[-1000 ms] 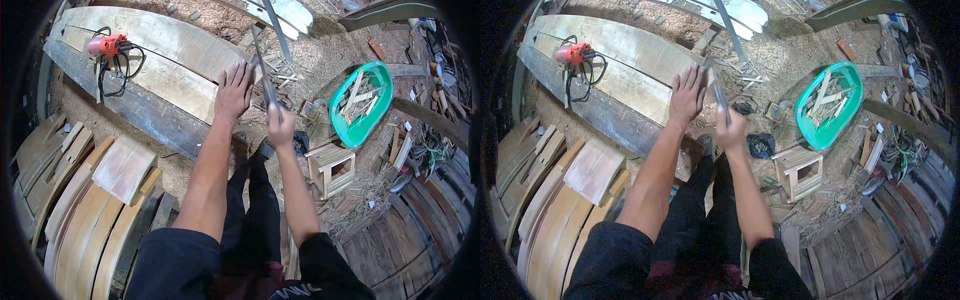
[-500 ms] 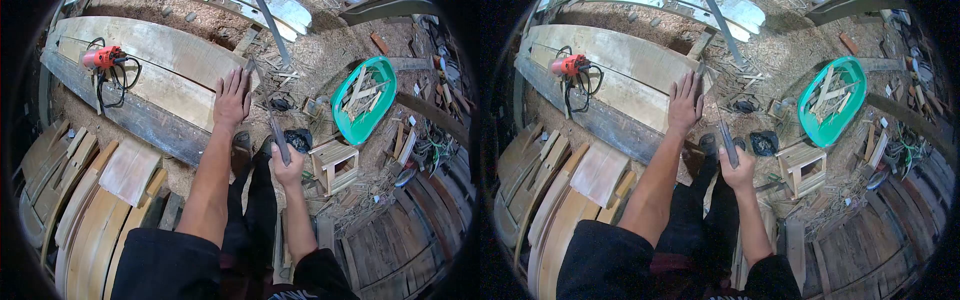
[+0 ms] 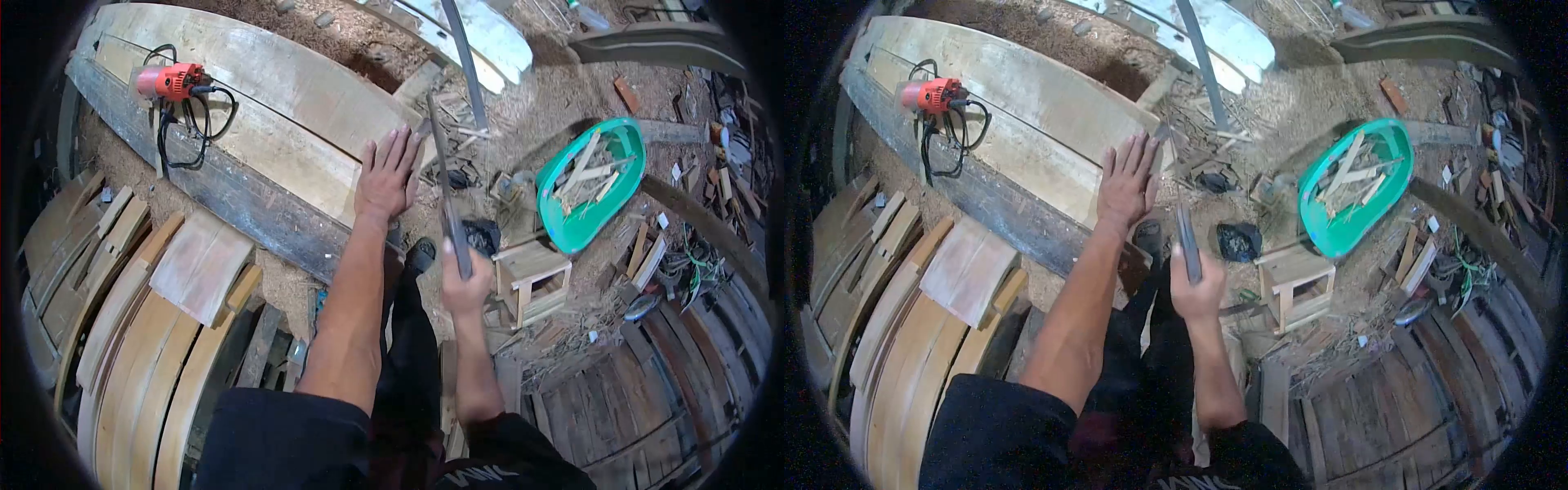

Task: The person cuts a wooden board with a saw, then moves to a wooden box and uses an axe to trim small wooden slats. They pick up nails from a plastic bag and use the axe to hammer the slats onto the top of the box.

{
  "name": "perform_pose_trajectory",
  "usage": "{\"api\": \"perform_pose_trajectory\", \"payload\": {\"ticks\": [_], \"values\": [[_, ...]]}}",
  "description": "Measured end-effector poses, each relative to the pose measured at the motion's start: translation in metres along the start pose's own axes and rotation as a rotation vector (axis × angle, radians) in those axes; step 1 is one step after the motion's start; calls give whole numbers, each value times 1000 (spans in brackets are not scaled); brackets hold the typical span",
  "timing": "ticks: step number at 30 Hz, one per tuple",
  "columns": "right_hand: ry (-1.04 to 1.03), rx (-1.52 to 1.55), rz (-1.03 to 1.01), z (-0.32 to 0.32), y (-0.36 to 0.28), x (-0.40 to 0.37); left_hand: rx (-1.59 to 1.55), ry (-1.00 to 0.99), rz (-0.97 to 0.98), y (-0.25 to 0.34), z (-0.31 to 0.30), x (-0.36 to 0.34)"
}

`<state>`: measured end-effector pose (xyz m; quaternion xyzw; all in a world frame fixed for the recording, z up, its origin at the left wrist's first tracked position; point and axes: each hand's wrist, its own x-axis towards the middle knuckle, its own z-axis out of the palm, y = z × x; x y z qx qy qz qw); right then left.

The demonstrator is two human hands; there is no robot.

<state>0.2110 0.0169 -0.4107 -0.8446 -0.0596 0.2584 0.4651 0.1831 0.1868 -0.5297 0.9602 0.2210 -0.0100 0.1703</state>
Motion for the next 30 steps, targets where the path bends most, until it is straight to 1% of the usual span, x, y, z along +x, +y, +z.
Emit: {"api": "perform_pose_trajectory", "payload": {"ticks": [1,3,4,5,8,10,11,13,15,18,19,21,23,24,25,28,30], "values": [[8,6,-43,11,1,26,-26,-3,1,-1,-2,1],[-23,41,-31,30,-5,63,-44,5,10,-1,-2,-1],[-42,55,-18,35,-7,69,-36,-9,-1,-1,-3,-3],[-29,11,-81,29,-4,61,-34,-23,-6,-2,-4,-3],[-37,29,32,-7,-15,4,-13,-49,-4,0,-2,-3],[-63,27,56,-15,-13,-10,-3,-51,-14,-2,-3,0],[-43,-12,34,-9,-6,-2,-11,-62,-18,-1,-3,-4],[-70,32,5,15,-2,38,-24,-54,-14,-1,-3,2],[-61,69,0,26,-3,52,-44,-51,-15,-2,-2,-2],[-22,30,52,9,-10,33,46,-75,5,0,-2,-3],[-25,4,39,4,-10,23,47,-130,-12,0,-2,-1],[-17,2,26,1,-9,-5,23,-93,3,-1,-2,-4],[3,12,20,5,1,4,3,-15,2,-1,3,-3],[14,18,27,8,6,7,-2,-31,-5,1,3,-7],[18,89,0,18,13,15,2,-34,-6,-1,1,-4],[-6,42,-33,26,20,22,18,-19,-3,-2,-1,-4],[14,61,-44,29,20,21,-9,12,2,0,-1,-4]]}}
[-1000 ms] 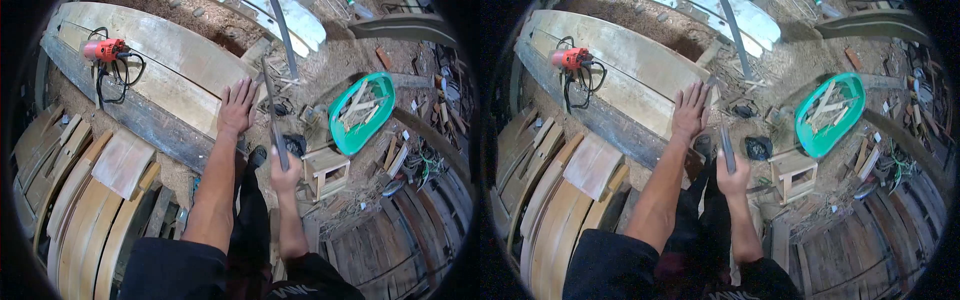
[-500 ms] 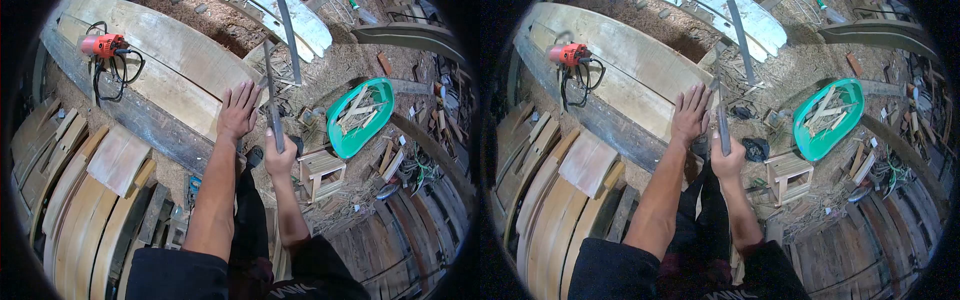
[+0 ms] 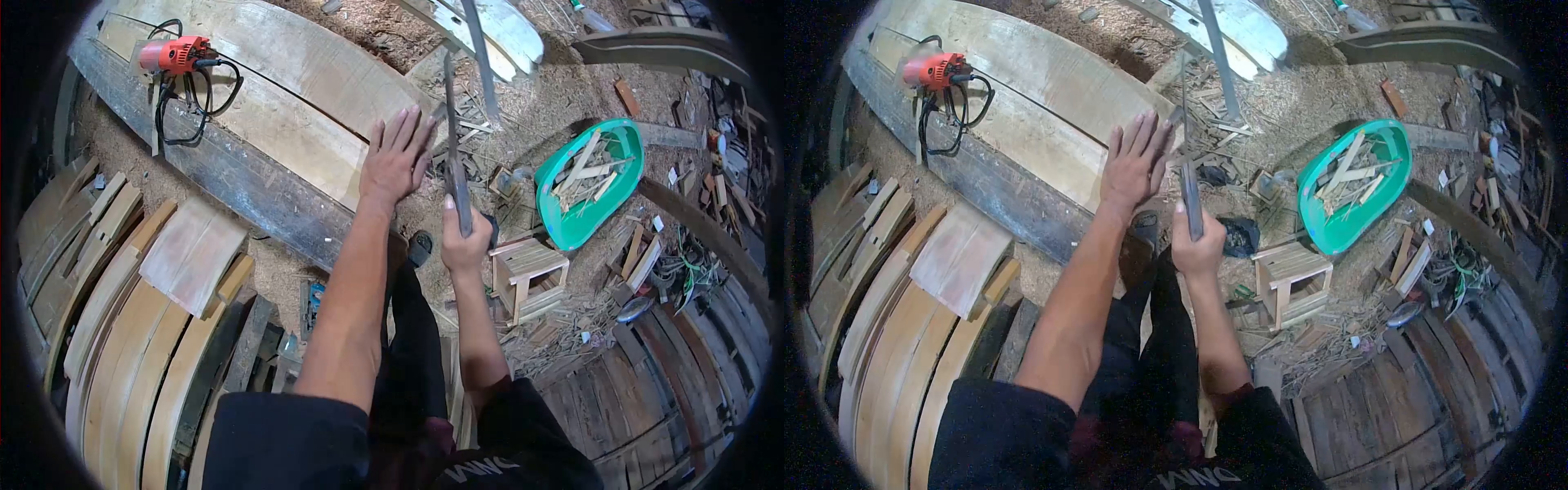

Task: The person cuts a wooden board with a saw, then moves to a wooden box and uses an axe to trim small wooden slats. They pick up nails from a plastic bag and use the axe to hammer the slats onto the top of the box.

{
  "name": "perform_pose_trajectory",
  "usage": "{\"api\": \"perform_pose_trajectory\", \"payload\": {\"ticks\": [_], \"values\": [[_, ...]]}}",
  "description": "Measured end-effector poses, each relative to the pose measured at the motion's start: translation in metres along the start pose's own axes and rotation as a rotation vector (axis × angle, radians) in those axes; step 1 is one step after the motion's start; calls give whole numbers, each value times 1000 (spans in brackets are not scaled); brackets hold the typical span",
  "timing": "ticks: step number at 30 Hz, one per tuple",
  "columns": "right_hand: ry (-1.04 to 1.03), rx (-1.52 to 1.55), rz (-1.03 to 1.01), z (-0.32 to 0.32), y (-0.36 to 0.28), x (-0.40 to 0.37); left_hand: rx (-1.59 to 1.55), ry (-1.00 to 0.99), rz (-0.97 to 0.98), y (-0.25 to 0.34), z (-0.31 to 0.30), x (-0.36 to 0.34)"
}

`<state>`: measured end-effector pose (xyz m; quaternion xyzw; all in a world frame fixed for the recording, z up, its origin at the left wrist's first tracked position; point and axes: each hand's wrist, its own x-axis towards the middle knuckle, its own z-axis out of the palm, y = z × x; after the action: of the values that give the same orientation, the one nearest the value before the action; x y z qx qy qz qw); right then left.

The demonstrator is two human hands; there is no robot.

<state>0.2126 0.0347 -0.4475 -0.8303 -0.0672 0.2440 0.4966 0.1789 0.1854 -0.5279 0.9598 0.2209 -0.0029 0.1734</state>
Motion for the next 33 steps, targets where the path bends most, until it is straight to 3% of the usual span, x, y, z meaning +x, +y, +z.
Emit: {"api": "perform_pose_trajectory", "payload": {"ticks": [4,5,8,9,18,21,24,27,30,33], "values": [[-2,13,-39,-1,11,0,75,14,-121,-6,10,0],[-8,-12,-33,-1,11,0,-118,136,-305,-5,10,0],[-1,-44,-72,2,11,-3,-196,357,-821,8,7,30],[1,-28,-97,3,9,-3,-114,352,-856,12,8,36],[43,54,25,8,0,-4,81,355,-883,10,20,49],[102,6,-39,-15,-6,-46,71,327,-895,15,22,44],[37,-11,187,-39,-19,-64,75,312,-900,17,23,34],[27,36,-44,-13,-9,-21,43,348,-897,12,23,45],[-24,3,66,-2,-17,21,53,339,-879,14,19,44],[-21,-49,-2,-31,-9,-21,55,328,-884,14,20,44]]}}
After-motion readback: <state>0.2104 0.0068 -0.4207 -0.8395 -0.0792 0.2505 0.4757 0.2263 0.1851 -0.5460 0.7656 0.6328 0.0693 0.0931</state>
